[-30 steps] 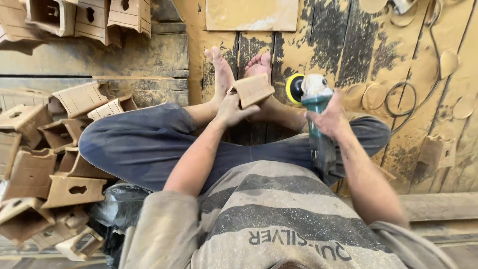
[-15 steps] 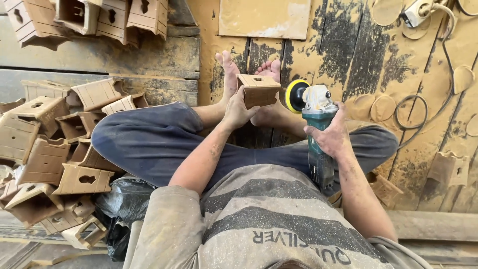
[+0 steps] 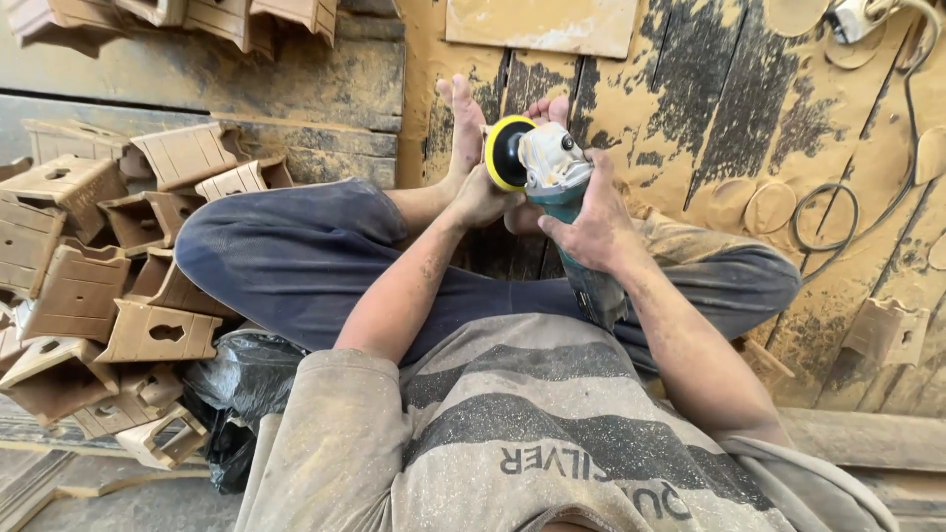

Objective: The person sits cross-legged on the floor and uses a handheld electric sander to smooth the surfaces of small wooden boxes. They hold each box between their feet and sand the exterior edges and faces, then place the finished box into a nearby red bucket. The process is repeated for multiple boxes.

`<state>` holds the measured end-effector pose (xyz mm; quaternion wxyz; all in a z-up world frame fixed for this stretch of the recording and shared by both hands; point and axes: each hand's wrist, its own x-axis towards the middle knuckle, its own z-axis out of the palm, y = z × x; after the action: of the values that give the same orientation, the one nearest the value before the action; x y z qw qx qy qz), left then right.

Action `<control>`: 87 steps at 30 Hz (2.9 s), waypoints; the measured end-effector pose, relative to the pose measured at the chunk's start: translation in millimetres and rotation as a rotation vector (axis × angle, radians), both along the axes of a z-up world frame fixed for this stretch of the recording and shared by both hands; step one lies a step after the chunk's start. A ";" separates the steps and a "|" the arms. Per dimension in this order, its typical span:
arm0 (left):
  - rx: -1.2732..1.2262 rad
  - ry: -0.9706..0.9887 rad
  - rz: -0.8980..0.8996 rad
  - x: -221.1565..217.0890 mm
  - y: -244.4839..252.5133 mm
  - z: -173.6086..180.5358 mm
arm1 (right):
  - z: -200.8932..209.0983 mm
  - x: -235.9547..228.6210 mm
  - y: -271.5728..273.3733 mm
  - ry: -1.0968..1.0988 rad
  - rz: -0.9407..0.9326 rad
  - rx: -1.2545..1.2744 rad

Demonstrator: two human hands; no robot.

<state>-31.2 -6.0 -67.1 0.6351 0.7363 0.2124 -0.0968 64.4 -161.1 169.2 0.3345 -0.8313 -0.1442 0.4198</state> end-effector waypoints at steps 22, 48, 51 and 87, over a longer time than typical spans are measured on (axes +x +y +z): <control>0.062 -0.102 -0.040 0.7 -7.1 29.4 | -4.3 -8.0 -30.7 0.031 -0.143 -0.027; 0.428 -0.345 -0.017 -7.9 -16.0 38.9 | 2.4 -9.8 -31.4 0.105 -0.026 -0.338; 0.439 -0.260 -0.057 -5.1 -16.4 18.3 | -29.9 4.2 -61.4 0.066 -0.148 -0.383; 0.691 -0.592 -0.134 -24.9 -25.1 -20.7 | 24.8 -16.6 -46.4 0.186 -0.174 -0.228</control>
<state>-56.1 -31.0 -87.9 0.3780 0.9130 -0.0064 0.1533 47.8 -207.6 194.0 0.2848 -0.8308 0.0088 0.4781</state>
